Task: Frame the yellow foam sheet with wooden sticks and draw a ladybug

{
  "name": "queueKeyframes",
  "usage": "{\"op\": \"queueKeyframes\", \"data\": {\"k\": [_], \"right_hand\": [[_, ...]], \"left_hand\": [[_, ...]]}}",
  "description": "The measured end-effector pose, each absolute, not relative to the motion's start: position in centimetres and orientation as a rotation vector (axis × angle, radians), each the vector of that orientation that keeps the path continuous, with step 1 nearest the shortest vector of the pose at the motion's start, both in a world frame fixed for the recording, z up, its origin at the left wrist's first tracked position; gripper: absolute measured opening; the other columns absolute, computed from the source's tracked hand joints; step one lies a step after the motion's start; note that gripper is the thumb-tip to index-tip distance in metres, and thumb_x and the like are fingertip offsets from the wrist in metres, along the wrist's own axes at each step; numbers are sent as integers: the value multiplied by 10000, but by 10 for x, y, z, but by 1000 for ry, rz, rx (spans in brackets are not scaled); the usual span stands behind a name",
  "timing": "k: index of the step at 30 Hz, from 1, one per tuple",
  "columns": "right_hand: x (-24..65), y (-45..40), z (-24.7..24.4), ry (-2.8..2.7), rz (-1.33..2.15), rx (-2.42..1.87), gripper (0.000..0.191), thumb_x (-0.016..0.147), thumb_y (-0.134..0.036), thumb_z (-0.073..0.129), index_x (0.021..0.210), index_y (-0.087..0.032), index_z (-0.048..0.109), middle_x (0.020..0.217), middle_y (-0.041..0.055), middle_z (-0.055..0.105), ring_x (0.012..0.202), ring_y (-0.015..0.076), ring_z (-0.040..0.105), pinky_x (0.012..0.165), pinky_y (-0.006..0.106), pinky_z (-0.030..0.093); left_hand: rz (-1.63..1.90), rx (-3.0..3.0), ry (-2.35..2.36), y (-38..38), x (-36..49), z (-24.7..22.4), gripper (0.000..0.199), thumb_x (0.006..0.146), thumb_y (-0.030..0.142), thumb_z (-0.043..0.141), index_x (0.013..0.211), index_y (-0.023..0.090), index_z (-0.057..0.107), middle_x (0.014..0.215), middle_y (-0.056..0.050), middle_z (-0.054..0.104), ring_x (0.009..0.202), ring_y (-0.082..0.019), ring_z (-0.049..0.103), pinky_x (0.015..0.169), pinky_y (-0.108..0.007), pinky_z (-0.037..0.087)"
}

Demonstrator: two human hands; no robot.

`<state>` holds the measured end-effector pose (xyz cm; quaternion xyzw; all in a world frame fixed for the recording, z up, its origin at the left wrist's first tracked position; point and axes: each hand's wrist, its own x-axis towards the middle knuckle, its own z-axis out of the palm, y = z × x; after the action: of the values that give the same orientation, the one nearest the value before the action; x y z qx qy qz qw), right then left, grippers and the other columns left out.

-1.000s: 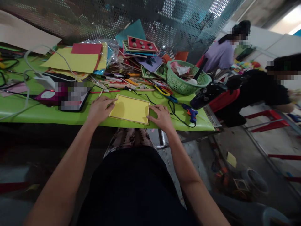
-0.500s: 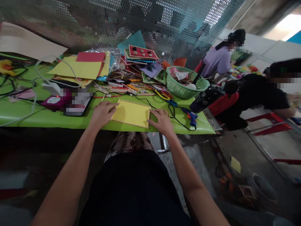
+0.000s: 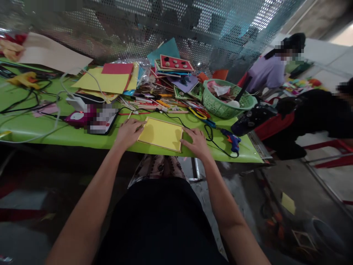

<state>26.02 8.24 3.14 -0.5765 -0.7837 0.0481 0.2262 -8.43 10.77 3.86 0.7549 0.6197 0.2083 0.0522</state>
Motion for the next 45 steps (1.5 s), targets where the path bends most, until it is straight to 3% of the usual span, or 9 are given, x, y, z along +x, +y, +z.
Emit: {"op": "queueKeyframes", "data": {"k": [5,15,21,34,45], "right_hand": [[256,75,37,-2204,78,-1659,630,1010,-671,510,1497,-299,653,1332,153,645,1195,382,574,1037,542,458],[252,73,44,-2211,108,-1722,630,962,-654,634,1499,-323,647,1385,139,626,1246,393,569,1058,550,460],[254,76,42,-2198,134,-1726,736,962,-708,587,1582,-313,550,1408,151,617,1246,399,569,1073,568,452],[255,76,42,-2225,117,-1744,721,972,-737,539,1568,-331,565,1417,145,603,1256,393,562,1061,552,455],[258,77,41,-2263,130,-1728,745,923,-746,614,1546,-337,592,1426,137,593,1287,399,545,1076,551,445]], "left_hand": [[621,2302,1887,107,-84,39,431,1032,335,509,1410,294,712,1272,-97,705,1283,-314,597,1082,-450,479],[617,2312,1920,112,-85,35,413,1043,345,484,1360,305,745,1272,-102,693,1265,-332,598,1087,-478,474],[601,2325,1932,112,-85,35,421,1037,343,491,1366,271,744,1271,-117,693,1262,-337,606,1065,-465,487],[604,2325,1916,112,-86,34,436,1046,373,474,1371,260,742,1274,-118,689,1271,-341,602,1079,-456,472],[643,2317,1881,113,-87,33,410,1036,355,506,1358,262,742,1256,-113,696,1257,-321,600,1094,-465,478]]}}
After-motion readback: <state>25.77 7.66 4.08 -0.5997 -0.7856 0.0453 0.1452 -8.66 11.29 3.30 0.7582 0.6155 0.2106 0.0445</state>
